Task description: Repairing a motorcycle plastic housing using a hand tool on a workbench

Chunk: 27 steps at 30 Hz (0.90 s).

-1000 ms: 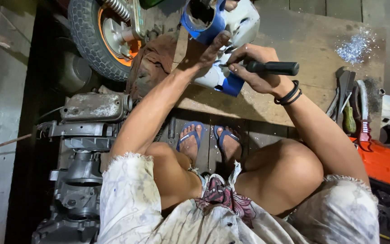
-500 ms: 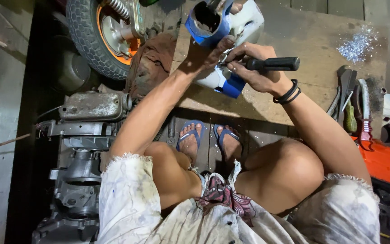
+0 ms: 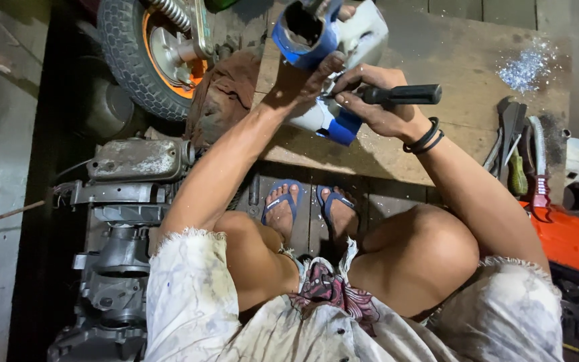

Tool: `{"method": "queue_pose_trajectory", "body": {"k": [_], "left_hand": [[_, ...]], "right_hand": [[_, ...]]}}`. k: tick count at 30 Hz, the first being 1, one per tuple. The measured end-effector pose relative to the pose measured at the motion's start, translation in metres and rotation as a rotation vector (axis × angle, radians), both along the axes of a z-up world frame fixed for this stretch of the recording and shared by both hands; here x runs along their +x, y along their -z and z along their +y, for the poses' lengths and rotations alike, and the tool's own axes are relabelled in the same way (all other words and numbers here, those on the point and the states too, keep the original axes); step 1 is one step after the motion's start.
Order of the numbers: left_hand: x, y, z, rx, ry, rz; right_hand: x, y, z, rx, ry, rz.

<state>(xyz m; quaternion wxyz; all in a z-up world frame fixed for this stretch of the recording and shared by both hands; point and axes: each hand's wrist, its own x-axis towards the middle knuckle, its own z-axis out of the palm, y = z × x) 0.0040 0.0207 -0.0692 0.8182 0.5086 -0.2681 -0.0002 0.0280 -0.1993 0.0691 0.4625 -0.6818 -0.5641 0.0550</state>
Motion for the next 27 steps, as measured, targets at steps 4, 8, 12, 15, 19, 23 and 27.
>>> {"method": "queue_pose_trajectory", "body": {"k": [4, 8, 12, 15, 19, 23, 27], "left_hand": [[-0.034, 0.002, 0.013, -0.088, 0.058, 0.035], [-0.068, 0.017, 0.015, -0.182, 0.117, 0.072], [-0.086, 0.029, 0.012, -0.275, 0.17, 0.111], [-0.095, 0.036, 0.009, -0.348, 0.215, 0.142], [-0.105, 0.038, 0.007, -0.443, 0.274, 0.181], [-0.112, 0.033, 0.006, -0.539, 0.332, 0.218], [-0.119, 0.028, 0.004, -0.635, 0.389, 0.258]], "right_hand": [[0.002, 0.002, -0.001, -0.024, 0.033, 0.084], [0.005, 0.004, -0.002, -0.066, 0.043, 0.18], [0.008, 0.005, -0.002, -0.069, 0.036, 0.25], [0.007, 0.004, -0.003, -0.141, 0.043, 0.269], [0.007, 0.012, -0.006, -0.096, 0.027, 0.323], [0.012, 0.023, -0.007, -0.011, 0.069, 0.398], [0.01, 0.018, -0.005, -0.012, 0.052, 0.332]]}}
